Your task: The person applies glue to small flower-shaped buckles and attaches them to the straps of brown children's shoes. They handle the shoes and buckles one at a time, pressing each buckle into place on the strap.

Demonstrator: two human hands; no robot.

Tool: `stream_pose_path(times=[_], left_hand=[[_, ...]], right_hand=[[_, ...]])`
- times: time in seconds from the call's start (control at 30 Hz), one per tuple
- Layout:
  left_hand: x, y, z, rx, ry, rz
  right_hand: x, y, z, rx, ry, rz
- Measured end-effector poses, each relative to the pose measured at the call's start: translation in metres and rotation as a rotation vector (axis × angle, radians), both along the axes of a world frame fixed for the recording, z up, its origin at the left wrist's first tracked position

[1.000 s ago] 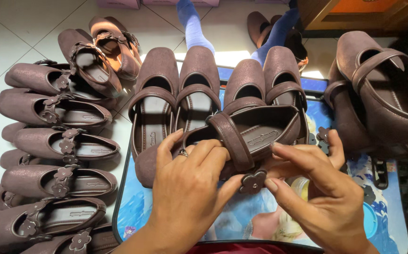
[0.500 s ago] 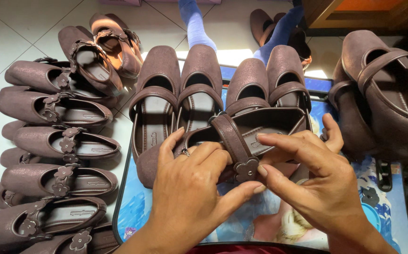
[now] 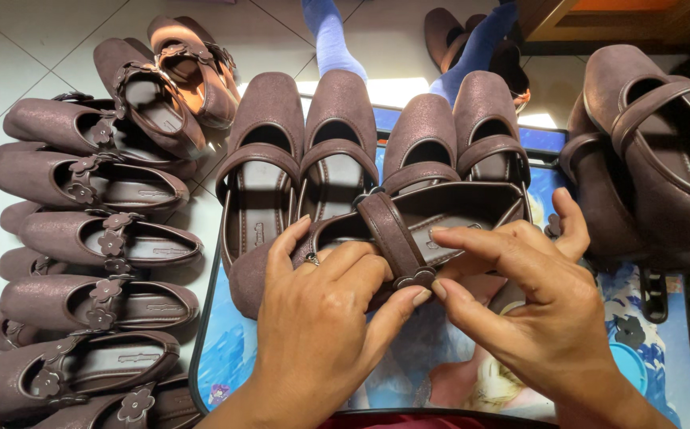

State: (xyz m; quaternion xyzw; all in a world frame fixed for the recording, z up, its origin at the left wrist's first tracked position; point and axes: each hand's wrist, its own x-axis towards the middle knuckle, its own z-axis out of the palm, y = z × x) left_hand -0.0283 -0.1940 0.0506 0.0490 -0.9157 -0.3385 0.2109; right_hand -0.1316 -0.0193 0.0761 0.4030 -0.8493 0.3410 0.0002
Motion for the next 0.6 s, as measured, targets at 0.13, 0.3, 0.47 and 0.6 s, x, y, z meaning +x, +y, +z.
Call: stream_pose_path(times=[0.13, 0.3, 0.47, 0.6], left_hand=[[-0.001, 0.001, -0.003, -0.023, 0.009, 0.011], [0.001, 0.009, -0.01, -0.051, 0.039, 0.042], [0.009, 0.019, -0.024, -0.137, 0.091, 0.066], [0.016, 0.026, -0.032, -0.162, 0.107, 0.056]], right_hand=[[0.002, 0.0, -0.004, -0.001, 0.041, 0.004], [0.004, 0.006, -0.006, 0.022, 0.059, 0.027], [0.008, 0.032, -0.003, -0.07, -0.023, 0.05], [0.019, 0.065, -0.01, -0.096, -0.116, -0.06]])
